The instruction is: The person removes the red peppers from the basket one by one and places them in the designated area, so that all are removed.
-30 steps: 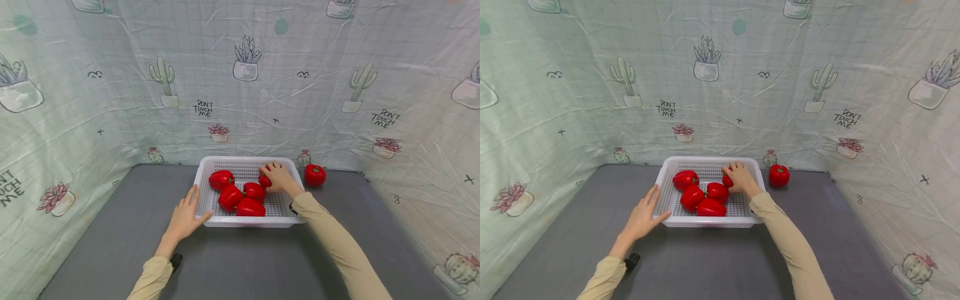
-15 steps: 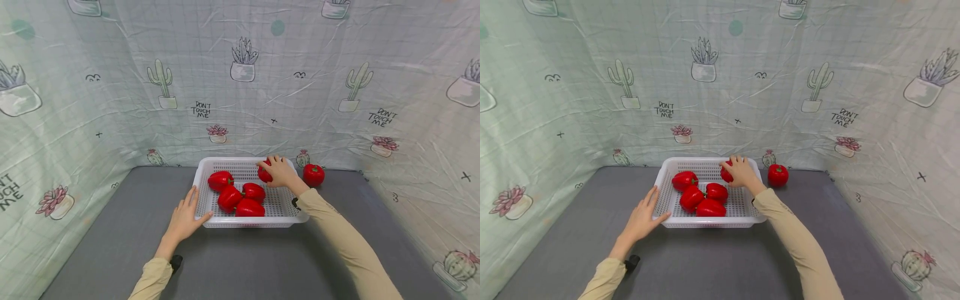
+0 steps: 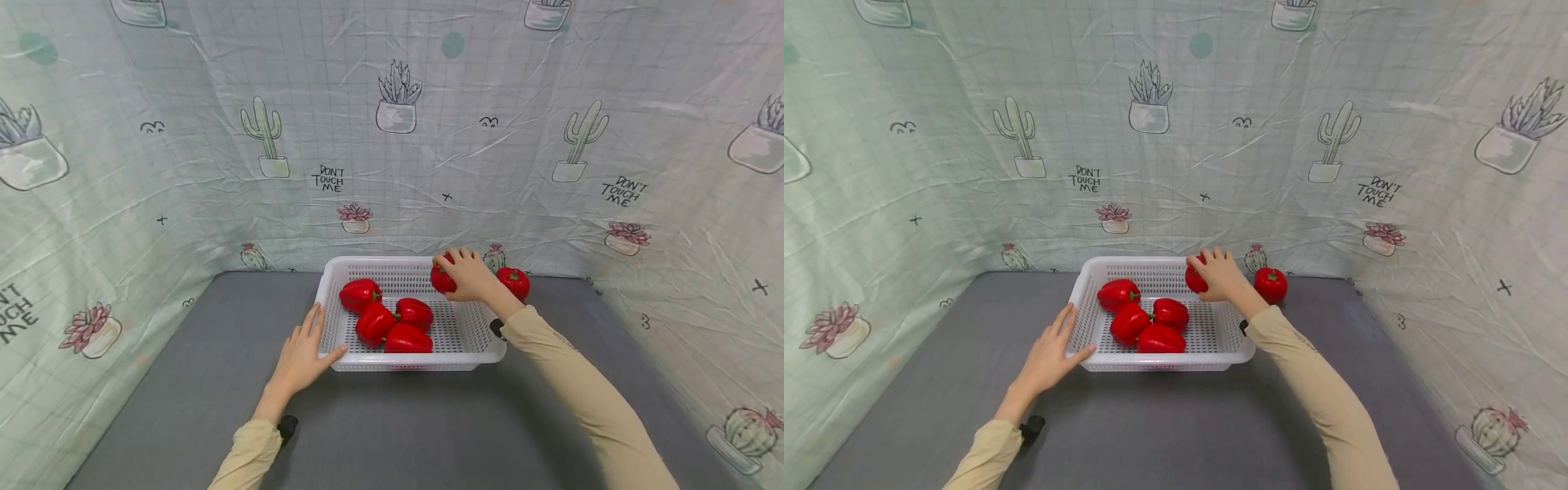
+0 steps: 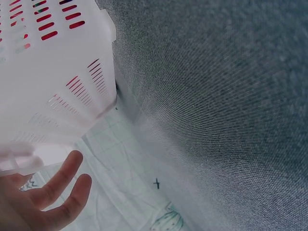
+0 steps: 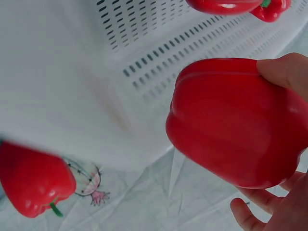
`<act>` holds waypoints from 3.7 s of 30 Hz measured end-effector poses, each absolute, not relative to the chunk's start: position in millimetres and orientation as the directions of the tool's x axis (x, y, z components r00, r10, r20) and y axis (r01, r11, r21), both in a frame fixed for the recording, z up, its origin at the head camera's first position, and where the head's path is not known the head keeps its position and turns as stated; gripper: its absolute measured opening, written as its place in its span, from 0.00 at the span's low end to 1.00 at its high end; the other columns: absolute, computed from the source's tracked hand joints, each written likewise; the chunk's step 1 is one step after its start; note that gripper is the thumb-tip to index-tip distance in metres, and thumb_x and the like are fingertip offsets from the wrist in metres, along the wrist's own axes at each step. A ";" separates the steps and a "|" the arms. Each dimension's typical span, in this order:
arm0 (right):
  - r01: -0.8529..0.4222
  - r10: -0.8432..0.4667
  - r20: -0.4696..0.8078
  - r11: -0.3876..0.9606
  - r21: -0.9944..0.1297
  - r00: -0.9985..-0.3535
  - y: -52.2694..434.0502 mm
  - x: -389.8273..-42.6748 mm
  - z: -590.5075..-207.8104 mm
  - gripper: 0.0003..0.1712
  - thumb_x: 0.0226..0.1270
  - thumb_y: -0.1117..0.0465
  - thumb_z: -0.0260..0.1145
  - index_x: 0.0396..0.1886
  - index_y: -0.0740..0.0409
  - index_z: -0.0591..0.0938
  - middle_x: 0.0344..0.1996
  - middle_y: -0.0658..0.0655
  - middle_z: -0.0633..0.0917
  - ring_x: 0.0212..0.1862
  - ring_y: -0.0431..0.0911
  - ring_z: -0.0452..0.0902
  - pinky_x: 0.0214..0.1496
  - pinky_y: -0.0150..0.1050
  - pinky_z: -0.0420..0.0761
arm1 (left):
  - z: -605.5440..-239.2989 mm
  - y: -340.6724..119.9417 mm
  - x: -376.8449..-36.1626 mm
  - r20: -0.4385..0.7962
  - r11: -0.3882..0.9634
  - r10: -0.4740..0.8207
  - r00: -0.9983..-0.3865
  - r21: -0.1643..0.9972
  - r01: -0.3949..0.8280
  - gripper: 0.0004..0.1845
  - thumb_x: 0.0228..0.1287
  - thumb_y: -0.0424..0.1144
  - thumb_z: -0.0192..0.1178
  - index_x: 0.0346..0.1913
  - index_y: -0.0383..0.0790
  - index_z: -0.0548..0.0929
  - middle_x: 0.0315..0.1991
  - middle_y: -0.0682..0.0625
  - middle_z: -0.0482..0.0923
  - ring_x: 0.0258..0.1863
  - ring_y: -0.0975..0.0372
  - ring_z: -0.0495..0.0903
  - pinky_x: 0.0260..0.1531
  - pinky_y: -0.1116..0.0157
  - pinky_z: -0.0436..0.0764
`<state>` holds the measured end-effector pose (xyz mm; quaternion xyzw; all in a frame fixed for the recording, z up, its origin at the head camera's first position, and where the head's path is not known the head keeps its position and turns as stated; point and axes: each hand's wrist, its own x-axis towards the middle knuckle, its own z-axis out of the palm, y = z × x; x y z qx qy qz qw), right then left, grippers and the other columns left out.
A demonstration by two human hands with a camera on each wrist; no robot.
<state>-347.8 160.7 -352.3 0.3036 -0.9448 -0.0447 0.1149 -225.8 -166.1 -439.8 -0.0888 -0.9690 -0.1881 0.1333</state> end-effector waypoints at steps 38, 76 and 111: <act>-0.472 -0.399 0.520 0.881 -0.010 -0.755 252.9 -317.9 -369.7 0.39 0.45 0.45 0.69 0.57 0.50 0.66 0.51 0.69 0.68 0.53 0.61 0.61 0.50 0.59 0.64 | -440.8 -166.0 -224.7 0.316 0.909 0.122 -0.941 0.345 0.234 0.46 0.51 0.61 0.55 0.67 0.35 0.55 0.69 0.43 0.51 0.49 0.46 0.69 0.43 0.45 0.70; -0.169 -0.104 0.459 0.980 -0.102 -0.882 349.0 -338.0 -408.0 0.36 0.54 0.50 0.64 0.59 0.58 0.62 0.51 0.75 0.62 0.51 0.69 0.54 0.43 0.64 0.57 | -442.2 -166.3 -225.4 0.328 0.903 0.120 -0.937 0.355 0.240 0.46 0.51 0.60 0.55 0.67 0.35 0.55 0.69 0.42 0.51 0.48 0.47 0.69 0.42 0.47 0.71; -0.048 0.007 0.310 0.984 -0.171 -0.951 348.6 -362.4 -451.8 0.41 0.54 0.44 0.62 0.59 0.64 0.60 0.47 0.80 0.62 0.49 0.73 0.54 0.43 0.69 0.55 | -441.1 -166.7 -223.3 0.335 0.901 0.118 -0.935 0.359 0.243 0.45 0.52 0.59 0.57 0.67 0.34 0.56 0.68 0.42 0.52 0.48 0.47 0.69 0.42 0.47 0.71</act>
